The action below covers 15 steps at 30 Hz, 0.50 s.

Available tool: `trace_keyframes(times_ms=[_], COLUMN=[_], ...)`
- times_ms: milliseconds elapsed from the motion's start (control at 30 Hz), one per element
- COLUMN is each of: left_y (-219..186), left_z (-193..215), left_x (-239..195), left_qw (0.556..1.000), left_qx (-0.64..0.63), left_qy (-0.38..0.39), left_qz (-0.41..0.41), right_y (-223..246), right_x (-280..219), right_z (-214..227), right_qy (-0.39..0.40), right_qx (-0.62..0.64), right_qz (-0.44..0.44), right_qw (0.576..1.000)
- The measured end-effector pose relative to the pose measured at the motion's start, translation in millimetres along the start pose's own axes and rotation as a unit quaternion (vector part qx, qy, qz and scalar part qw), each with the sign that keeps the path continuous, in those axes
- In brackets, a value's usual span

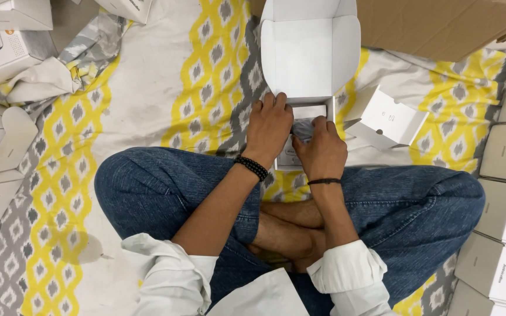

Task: The person unboxes electronic handheld devices and organizes the items.

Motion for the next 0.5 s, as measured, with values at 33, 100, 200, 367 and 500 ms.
trace_keyframes(times_ms=[33, 100, 200, 367, 500], left_y=[0, 1, 1, 0, 0], left_z=[0, 1, -1, 2, 3], left_x=[0, 0, 1, 3, 3], left_qw=[1.000, 1.000, 1.000, 1.000, 1.000], left_qx=[0.001, 0.004, -0.003, 0.005, 0.014], left_qy=[0.000, 0.006, 0.007, 0.022, 0.007], left_qz=[0.002, -0.001, -0.003, 0.000, 0.011], right_y=[-1, -2, -2, -1, -3], right_x=[0, 2, -1, 0, 2], right_z=[-4, -9, -11, -13, -16], right_qy=[0.001, -0.022, -0.036, -0.055, -0.077], right_qx=[0.001, 0.024, 0.037, 0.050, 0.042], right_qz=[0.002, 0.001, 0.000, -0.012, -0.006], right_qw=[1.000, 0.999, 0.999, 0.997, 0.996])
Point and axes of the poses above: each hand's wrist, its own x-axis towards the middle knuckle, its own z-axis out of the back of the hand, y = z × x, the point moved 2 cm from there along x, towards the middle knuckle, and after that the axes turned 1 degree about z, right-handed, at the moved point
